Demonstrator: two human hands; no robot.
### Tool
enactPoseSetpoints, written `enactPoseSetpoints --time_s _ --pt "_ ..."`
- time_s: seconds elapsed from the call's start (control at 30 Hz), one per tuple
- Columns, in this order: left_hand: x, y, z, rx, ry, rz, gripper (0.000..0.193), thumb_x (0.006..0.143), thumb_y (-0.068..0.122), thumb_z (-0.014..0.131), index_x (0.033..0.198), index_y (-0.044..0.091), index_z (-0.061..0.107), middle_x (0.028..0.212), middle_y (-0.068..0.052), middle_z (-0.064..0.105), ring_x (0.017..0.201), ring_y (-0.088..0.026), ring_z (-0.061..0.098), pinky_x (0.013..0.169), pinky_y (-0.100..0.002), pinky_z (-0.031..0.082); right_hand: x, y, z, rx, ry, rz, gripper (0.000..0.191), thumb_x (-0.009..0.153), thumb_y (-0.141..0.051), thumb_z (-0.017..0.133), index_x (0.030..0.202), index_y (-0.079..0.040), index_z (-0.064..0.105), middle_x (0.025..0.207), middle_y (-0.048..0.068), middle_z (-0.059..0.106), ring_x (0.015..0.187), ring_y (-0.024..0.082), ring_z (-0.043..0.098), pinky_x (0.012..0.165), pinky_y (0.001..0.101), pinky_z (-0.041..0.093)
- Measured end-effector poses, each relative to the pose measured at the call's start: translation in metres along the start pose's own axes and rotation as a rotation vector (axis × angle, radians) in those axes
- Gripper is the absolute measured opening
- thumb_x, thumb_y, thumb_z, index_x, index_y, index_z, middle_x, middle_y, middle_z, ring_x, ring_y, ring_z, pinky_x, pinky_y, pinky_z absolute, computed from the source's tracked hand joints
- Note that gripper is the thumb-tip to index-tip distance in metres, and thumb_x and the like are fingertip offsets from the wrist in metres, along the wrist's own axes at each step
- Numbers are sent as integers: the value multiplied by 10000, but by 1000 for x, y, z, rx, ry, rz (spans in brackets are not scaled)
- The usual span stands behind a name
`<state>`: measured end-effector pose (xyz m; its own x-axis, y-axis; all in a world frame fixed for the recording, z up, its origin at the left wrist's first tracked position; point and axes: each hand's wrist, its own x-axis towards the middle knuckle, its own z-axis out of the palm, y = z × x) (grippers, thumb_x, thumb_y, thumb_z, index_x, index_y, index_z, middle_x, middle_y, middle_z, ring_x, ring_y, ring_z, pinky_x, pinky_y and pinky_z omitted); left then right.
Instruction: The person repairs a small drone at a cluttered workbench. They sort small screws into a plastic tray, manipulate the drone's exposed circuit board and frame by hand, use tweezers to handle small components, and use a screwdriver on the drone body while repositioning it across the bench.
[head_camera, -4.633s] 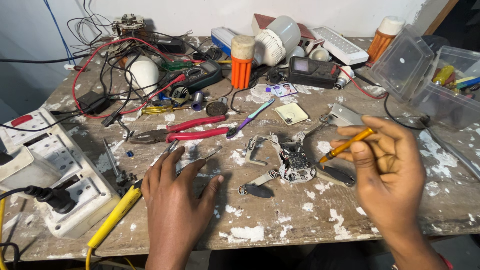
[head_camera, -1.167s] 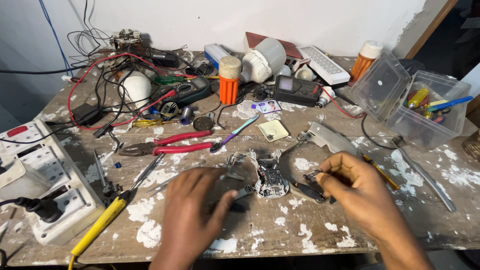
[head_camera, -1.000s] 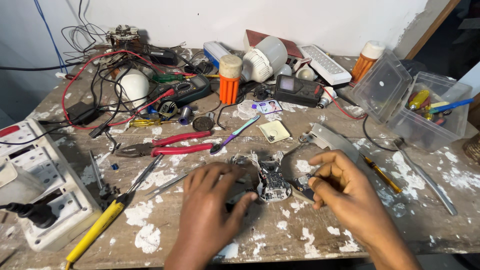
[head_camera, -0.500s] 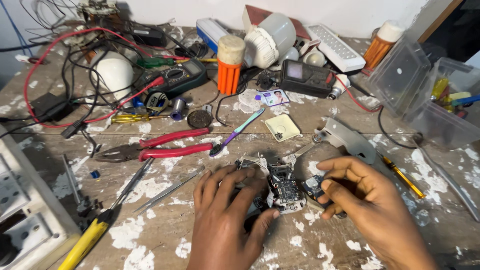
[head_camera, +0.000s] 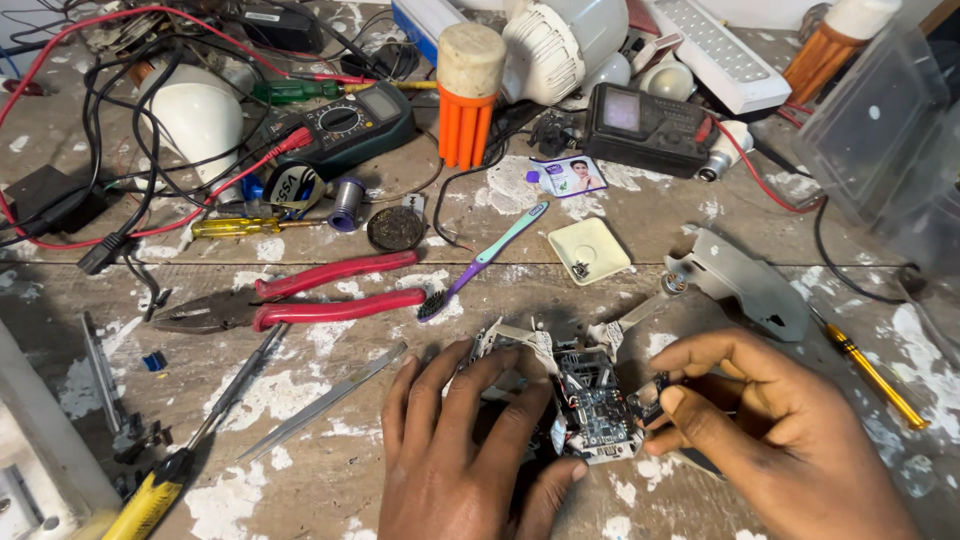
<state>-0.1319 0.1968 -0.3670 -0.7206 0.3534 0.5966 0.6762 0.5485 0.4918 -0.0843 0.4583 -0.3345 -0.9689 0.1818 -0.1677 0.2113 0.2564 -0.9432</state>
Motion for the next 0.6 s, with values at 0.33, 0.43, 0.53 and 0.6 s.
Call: enactPoseSetpoints --time_s 0.33,0.43,0.53,0.6 --pt "-1 0 8 34 -11 -14 560 792 569 783 1154 142 765 1320 -139 591 1346 -421 463 1146 -675 233 1 10 -7 -158 136 -8 234 965 -47 723 1186 13 674 905 145 677 778 185 710 688 335 607" --pt "-1 1 9 43 -12 -17 566 797 576 776 1165 146 761 1317 -134 594 1347 -419 461 1146 -685 219 0 11 -4 -133 168 -42 199 969 -35 714 1156 24 683 895 149 688 755 180 692 669 329 598" --pt "0 1 9 55 -13 -20 558 804 572 770 1177 156 758 1325 -125 597 1349 -418 461 1149 -691 208 -1 11 2 -120 222 -107 184 965 -30 705 1139 22 677 870 142 674 720 172 702 652 316 604" --pt "2 1 8 53 -11 -17 546 808 563 768 1178 162 752 1329 -125 598 1351 -418 459 1151 -693 203 -1 10 5 -204 296 -91 185 956 -17 708 1134 27 683 848 166 709 696 184 677 616 326 565"
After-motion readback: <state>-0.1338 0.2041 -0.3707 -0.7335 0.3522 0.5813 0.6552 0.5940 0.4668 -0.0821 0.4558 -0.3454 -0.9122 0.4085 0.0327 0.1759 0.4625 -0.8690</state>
